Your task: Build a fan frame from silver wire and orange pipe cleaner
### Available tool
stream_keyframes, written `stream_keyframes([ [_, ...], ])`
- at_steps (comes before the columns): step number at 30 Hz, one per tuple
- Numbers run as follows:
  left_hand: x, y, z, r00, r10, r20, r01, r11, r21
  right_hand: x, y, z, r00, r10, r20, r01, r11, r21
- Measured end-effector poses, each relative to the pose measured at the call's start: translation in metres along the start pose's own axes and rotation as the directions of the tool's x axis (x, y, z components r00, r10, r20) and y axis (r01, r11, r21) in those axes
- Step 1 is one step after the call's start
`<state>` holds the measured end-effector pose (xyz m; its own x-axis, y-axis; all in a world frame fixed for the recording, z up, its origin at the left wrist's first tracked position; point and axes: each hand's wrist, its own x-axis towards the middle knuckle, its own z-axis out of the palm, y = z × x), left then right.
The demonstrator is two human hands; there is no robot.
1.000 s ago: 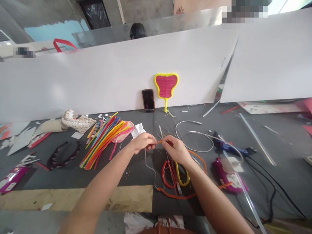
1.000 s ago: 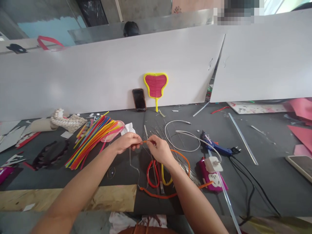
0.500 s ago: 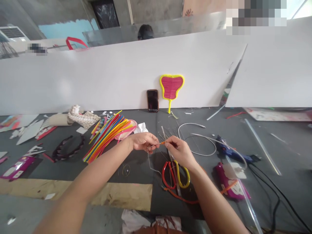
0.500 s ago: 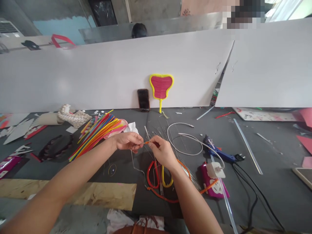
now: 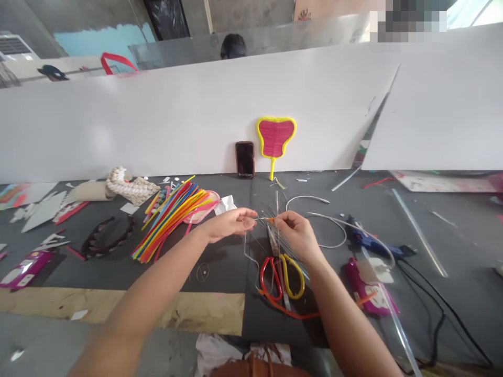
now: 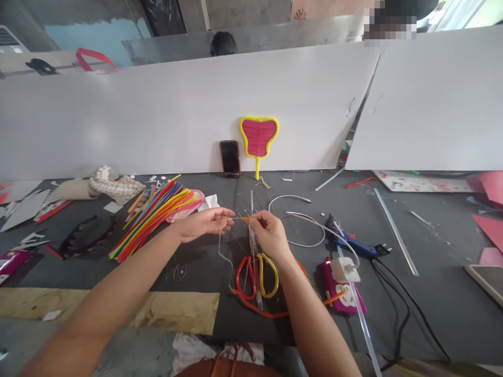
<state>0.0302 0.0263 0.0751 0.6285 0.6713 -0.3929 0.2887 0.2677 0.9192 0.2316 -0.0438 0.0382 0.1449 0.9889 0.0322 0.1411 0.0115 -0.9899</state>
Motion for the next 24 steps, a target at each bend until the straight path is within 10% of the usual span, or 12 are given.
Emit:
stream_keyframes([
  [8,-0.023,-0.058,0.041,0.975,-0.004,0.223,0.083,0.935,-0.345,0.019,-0.002,-0.009,0.977,0.036,-0.208,0.037,0.941,0.335],
  [16,-0.012,-0.059,0.047,0.997,0.065,-0.04,-0.075,0.901,-0.428,0.027,-0.029,-0.023,0.902,-0.097,-0.42,0.227,0.935,0.271],
  [24,-0.006,-0.074,0.043,0.966,0.057,-0.254,-0.188,0.827,-0.53,0.011,-0.065,-0.04,0.927,-0.111,-0.358,0.278,0.844,0.458],
])
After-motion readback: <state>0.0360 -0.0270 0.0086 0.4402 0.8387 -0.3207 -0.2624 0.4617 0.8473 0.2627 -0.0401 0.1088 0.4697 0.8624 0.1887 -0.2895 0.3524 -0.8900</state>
